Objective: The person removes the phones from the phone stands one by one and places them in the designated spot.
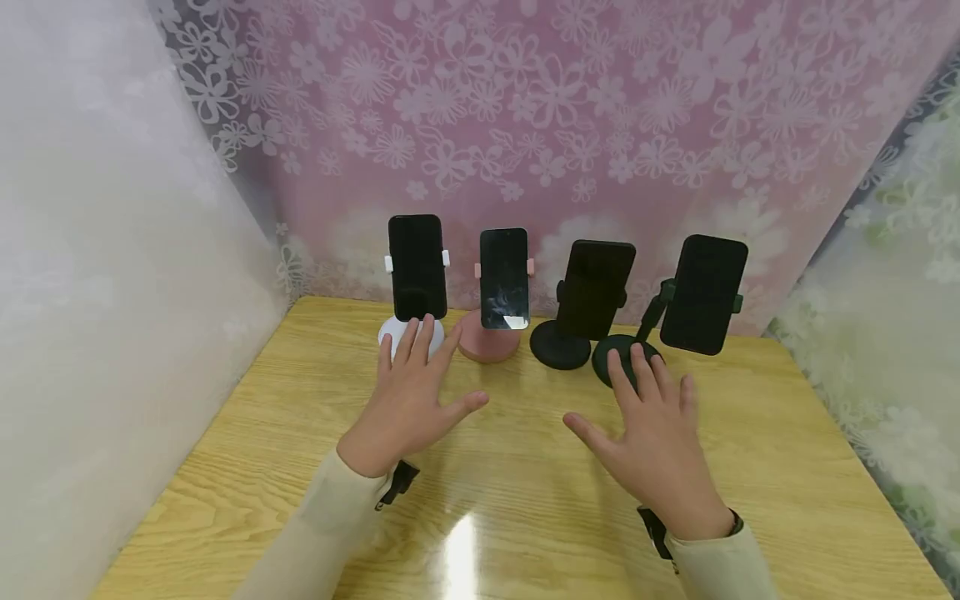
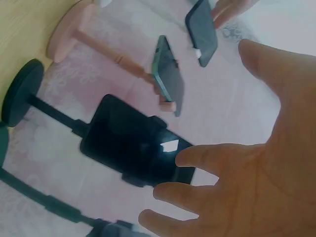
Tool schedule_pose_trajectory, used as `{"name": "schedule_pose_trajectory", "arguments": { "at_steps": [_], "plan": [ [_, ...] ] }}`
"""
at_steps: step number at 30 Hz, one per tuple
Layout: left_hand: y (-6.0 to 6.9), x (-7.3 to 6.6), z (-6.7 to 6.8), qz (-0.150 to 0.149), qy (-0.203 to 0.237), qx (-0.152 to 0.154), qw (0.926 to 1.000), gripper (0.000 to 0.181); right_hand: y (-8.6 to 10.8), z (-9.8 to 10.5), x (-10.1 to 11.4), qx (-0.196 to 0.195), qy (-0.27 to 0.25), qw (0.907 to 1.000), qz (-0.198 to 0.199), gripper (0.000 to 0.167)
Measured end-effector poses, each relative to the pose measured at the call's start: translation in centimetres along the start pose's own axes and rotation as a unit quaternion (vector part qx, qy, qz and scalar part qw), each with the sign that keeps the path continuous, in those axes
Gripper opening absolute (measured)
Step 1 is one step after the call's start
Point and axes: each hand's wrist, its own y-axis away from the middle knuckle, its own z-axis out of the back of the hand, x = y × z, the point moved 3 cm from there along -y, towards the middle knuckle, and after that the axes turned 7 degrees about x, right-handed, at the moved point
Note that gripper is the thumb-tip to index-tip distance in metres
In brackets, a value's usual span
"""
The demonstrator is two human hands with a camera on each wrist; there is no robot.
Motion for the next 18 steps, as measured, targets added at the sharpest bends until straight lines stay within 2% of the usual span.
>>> {"name": "schedule_pose_trajectory", "arguments": {
  "at_steps": [6,10,14,18],
  "plan": [
    [-0.4,0.1,0.2,-0.004,0.007,0.000,1.0000,0.089,-0.3,1.4,1.9,-0.042,0.003,0.9972,0.061,0.085],
    [-0.3,0.1,0.2,-0.001,0.009,0.000,1.0000,0.089,-0.7,2.3,3.7,-0.066,-0.006,0.9932,0.096,0.082],
    [-0.2,0.4,0.1,0.009,0.007,-0.001,0.9999,0.091,-1.3,2.0,4.8,-0.062,-0.029,0.9922,0.105,0.082],
    [-0.2,0.5,0.1,0.008,0.004,-0.005,0.9999,0.091,-1.7,1.4,5.0,-0.050,-0.042,0.9917,0.111,0.079]
  ]
}}
